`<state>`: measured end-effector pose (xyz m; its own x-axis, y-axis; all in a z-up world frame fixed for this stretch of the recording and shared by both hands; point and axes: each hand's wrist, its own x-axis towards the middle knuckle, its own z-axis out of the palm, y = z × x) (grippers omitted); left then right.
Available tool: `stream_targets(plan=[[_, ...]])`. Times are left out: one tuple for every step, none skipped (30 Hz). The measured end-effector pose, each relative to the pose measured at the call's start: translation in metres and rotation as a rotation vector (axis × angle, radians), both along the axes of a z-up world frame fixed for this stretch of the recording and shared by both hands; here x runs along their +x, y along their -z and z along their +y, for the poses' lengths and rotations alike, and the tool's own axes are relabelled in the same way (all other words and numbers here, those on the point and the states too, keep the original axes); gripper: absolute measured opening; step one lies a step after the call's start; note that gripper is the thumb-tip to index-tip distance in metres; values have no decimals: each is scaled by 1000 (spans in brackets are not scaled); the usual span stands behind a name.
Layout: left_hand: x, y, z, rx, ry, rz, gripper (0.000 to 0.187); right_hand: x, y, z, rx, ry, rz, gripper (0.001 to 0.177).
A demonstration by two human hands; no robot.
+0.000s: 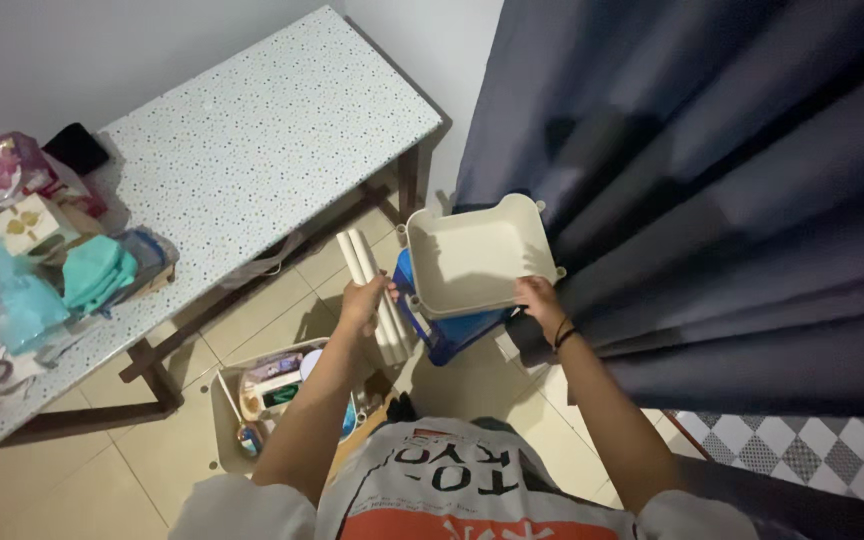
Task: The person places various toiletries and personal care items into a white plastic care cart, including a small box, a blue packet, a sponge, and a toothbrush. The person then assembles the cart by inserting vertical support poles into the base and attaching the top tray.
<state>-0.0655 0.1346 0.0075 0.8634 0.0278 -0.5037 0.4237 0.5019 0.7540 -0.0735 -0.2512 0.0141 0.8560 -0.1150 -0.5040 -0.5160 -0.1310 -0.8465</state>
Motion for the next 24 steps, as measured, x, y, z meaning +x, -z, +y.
stream_targets(plan=[[8, 10, 1, 75, 11, -7, 24, 8, 5, -6, -40, 16, -107, 32], [14, 19, 1, 149, 21, -11, 23, 13, 9, -13, -79, 29, -211, 30], [19, 27, 0, 223, 30, -15, 22, 17, 13, -19, -119, 41, -316, 28], [24, 33, 0, 241, 36, -42, 22, 22, 18, -22, -92, 67, -369, 28], [28, 38, 0, 260, 42, -70, 22, 27, 21, -26, -65, 93, -423, 28], [32, 40, -1, 279, 46, -95, 22, 33, 23, -30, -37, 117, -474, 29], [36, 40, -4, 345, 49, -83, 21, 41, 25, -35, -110, 122, -464, 32], [39, 39, -7, 413, 52, -71, 20, 49, 26, -40, -182, 128, -455, 35], [43, 37, -10, 480, 55, -59, 19, 59, 26, -44, -254, 133, -446, 38], [45, 34, -14, 529, 60, -48, 18, 67, 26, -49, -316, 112, -383, 36], [47, 30, -18, 578, 65, -36, 18, 73, 26, -55, -378, 91, -320, 34], [52, 24, -22, 627, 70, -26, 17, 83, 24, -59, -441, 69, -259, 33], [55, 19, -28, 629, 55, -3, 18, 91, 24, -63, -482, 23, -246, 38], [60, 14, -35, 632, 39, 19, 20, 99, 23, -67, -522, -24, -236, 43], [67, 9, -40, 634, 22, 40, 21, 109, 23, -71, -562, -71, -227, 48], [73, 8, -44, 725, 70, 49, 23, 117, 26, -73, -630, -103, -220, 53], [76, 8, -48, 814, 118, 58, 26, 125, 29, -76, -698, -136, -212, 59], [80, 9, -51, 903, 167, 69, 28, 133, 33, -79, -766, -169, -206, 64], [85, 12, -55, 877, 191, 96, 28, 139, 35, -82, -751, -214, -130, 66], [87, 15, -59, 850, 216, 124, 28, 144, 37, -85, -736, -260, -53, 67], [89, 20, -62, 822, 240, 151, 28, 149, 37, -85, -721, -305, 25, 69], [92, 25, -65, 930, 248, 89, 31, 153, 38, -85, -702, -306, 68, 73], [95, 31, -69, 1037, 256, 26, 35, 156, 38, -85, -683, -308, 111, 77], [97, 37, -73, 1144, 264, -34, 38, 159, 37, -84, -665, -312, 156, 81]])
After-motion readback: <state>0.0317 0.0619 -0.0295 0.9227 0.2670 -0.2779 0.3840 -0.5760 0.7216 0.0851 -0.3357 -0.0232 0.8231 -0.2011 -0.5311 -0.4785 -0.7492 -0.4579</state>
